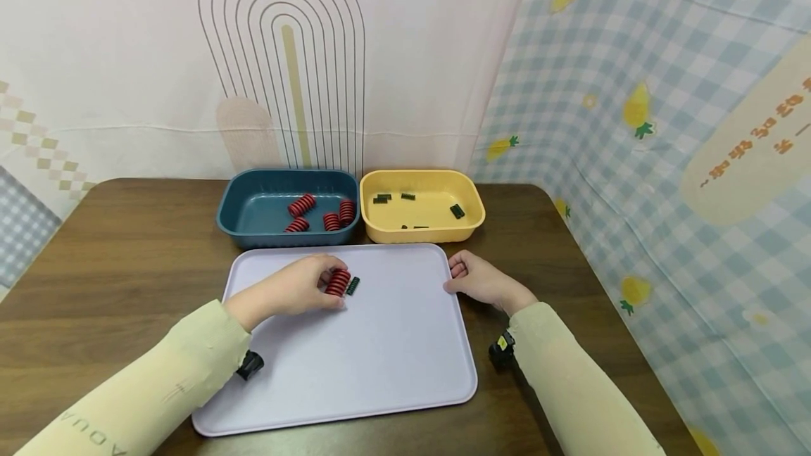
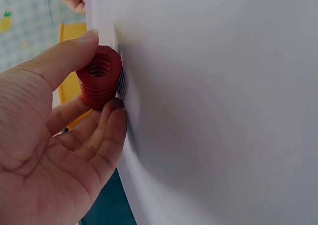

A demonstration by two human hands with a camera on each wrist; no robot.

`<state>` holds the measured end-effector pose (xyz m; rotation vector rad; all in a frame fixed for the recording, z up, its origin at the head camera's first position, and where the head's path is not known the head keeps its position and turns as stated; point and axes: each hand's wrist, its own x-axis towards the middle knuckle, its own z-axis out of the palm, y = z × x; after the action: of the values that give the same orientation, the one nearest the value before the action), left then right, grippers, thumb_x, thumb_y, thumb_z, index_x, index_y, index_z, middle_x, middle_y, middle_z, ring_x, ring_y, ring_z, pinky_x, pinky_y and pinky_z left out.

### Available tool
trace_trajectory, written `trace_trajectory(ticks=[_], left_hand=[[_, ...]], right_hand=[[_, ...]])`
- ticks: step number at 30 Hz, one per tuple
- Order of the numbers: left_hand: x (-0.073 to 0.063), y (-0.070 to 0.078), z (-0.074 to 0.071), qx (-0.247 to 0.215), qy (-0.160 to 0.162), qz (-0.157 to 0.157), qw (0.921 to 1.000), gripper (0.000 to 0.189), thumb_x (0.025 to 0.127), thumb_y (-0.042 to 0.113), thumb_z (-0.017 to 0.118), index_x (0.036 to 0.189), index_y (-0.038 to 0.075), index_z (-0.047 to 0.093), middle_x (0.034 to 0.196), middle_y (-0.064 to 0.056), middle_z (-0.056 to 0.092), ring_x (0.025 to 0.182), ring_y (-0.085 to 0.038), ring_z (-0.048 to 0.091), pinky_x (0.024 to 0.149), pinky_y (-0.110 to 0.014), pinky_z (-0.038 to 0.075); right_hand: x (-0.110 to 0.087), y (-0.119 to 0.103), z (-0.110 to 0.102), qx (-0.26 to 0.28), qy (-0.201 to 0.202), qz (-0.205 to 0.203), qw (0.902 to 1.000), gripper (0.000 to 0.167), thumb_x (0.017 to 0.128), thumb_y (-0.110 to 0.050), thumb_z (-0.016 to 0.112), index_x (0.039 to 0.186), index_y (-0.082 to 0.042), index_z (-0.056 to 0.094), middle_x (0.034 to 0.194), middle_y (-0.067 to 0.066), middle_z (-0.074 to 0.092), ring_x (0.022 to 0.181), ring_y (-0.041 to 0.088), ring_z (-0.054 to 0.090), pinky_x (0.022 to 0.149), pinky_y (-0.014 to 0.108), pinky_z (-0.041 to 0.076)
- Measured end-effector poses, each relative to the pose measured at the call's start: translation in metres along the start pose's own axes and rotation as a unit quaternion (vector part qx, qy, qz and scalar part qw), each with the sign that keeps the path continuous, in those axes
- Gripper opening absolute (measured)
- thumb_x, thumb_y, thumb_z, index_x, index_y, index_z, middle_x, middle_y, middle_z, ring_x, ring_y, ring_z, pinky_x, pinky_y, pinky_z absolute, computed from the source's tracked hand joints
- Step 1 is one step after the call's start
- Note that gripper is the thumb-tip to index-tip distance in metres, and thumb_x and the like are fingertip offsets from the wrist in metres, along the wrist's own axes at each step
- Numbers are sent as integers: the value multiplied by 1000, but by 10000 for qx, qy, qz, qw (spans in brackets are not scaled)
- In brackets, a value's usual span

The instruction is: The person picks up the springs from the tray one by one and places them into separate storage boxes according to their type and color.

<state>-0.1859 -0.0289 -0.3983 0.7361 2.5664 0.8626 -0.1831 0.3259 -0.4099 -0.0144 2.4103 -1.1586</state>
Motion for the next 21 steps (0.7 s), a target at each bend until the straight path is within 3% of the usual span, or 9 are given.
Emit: trace_trajectory(ticks=[8,16,21], left_hand=[[0,-2,0,-100,59,1,9999,54,76,28,84,120,7,60,98,2,60,88,-13,56,81,-34,47],[-2,0,-9,-528,291,172,9980,59,78,25,83,129,10,57,115,-2,56,96,-14,59,79,-30,51],[-2,1,-15,-971,308,191,9946,63,80,22,80,135,9,52,114,-3,58,92,-12,62,74,-28,54]], right_hand=[[0,0,0,-25,-34,60,10000,40,89,-17,70,119,-3,48,104,13,50,96,25,49,82,33,44],[1,0,-1,-30,-47,4,10000,40,90,-15,69,121,-1,46,104,13,49,95,25,48,81,34,43],[-4,-7,0,29,-54,-47,10000,38,90,-12,67,120,1,46,103,14,49,94,26,47,81,35,43]])
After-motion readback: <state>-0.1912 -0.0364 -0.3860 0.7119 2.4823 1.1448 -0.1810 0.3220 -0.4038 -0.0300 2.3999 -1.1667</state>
